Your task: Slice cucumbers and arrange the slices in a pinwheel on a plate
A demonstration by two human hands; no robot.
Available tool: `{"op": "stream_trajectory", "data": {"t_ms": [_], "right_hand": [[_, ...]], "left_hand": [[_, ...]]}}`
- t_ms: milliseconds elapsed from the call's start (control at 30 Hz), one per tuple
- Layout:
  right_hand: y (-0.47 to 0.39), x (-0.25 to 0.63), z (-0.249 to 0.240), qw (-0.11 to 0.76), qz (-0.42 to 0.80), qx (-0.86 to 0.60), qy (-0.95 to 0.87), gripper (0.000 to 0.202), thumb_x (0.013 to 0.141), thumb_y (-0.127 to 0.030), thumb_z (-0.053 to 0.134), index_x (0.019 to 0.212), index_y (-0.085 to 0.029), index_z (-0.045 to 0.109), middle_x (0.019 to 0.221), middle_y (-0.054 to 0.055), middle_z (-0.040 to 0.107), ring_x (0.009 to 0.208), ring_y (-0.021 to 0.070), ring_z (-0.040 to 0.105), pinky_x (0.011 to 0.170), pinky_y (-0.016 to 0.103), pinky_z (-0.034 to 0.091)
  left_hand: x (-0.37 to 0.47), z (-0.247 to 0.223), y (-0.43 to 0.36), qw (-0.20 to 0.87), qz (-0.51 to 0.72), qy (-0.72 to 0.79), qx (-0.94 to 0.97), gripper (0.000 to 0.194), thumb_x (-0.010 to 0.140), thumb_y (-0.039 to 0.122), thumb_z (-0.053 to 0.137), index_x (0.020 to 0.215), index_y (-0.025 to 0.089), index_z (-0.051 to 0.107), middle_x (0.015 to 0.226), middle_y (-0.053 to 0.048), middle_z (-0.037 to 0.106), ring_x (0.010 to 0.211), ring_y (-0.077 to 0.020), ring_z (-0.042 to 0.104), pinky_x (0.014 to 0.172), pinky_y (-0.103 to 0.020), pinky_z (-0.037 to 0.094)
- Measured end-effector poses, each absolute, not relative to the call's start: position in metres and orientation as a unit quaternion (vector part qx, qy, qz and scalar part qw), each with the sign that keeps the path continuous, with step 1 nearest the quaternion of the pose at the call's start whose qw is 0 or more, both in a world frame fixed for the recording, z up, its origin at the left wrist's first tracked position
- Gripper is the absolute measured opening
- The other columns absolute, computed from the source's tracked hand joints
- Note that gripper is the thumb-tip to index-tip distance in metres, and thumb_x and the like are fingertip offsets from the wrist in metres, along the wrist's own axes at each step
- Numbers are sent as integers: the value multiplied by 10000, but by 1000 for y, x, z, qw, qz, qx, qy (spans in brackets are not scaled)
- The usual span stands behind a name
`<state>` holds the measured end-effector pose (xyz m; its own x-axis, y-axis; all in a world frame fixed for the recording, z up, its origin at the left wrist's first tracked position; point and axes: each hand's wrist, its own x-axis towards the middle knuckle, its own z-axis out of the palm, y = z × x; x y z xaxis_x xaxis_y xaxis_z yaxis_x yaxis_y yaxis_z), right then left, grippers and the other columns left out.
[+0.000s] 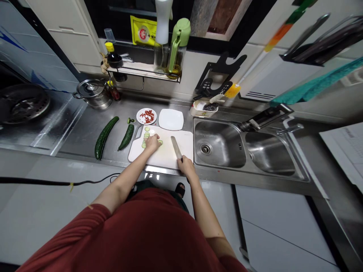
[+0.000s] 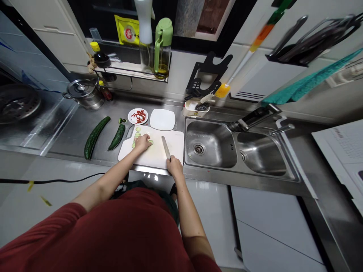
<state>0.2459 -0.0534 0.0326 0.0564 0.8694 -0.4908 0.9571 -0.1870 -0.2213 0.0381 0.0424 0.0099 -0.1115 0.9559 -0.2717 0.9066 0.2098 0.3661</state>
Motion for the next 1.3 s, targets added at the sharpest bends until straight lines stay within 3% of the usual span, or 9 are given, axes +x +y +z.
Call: {"op": "stream_trajectory", "data": {"t_ms": [300, 533, 733, 1000, 1300], "right_hand": [[-54, 247, 28, 72, -267, 721, 635, 340, 958, -407, 351, 1089, -185, 572, 1049, 126, 671, 987, 226, 618, 769, 278, 411], [-53, 248, 28, 79, -270, 723, 631, 352, 959, -408, 340, 1097, -182, 572, 1043, 126, 668, 976, 221, 615, 762, 274, 405], [-53, 250, 27, 72, -271, 720, 635, 347, 956, -400, 342, 1079, -178, 578, 1020, 124, 674, 961, 227, 623, 737, 272, 404], [-52, 251, 26, 70, -275, 718, 635, 338, 954, -394, 348, 1073, -178, 579, 1010, 125, 677, 957, 231, 627, 737, 275, 404], [-53, 250, 25, 75, -273, 717, 638, 350, 952, -396, 339, 1079, -176, 581, 1008, 130, 675, 940, 239, 629, 721, 284, 410]], "left_hand": [[38, 13, 47, 227, 27, 743, 629, 209, 720, 365, 638, 888, 242, 622, 1065, -64, 660, 1069, -278, 542, 904, -409, 366], [34, 20, 41, 280, 78, 740, 606, 109, 769, 283, 594, 873, 254, 601, 937, 8, 695, 921, -181, 603, 852, -324, 381], [28, 18, 16, 300, 162, 742, 577, 149, 786, 271, 583, 933, 263, 610, 850, 37, 694, 837, -138, 613, 781, -266, 389], [-1, 11, -22, 242, 229, 784, 523, 157, 803, 338, 566, 944, 277, 593, 832, 42, 689, 857, -168, 625, 815, -307, 355], [-24, 9, -32, 215, 211, 831, 467, 197, 790, 326, 565, 982, 282, 571, 852, 23, 691, 938, -209, 610, 871, -358, 322]]}}
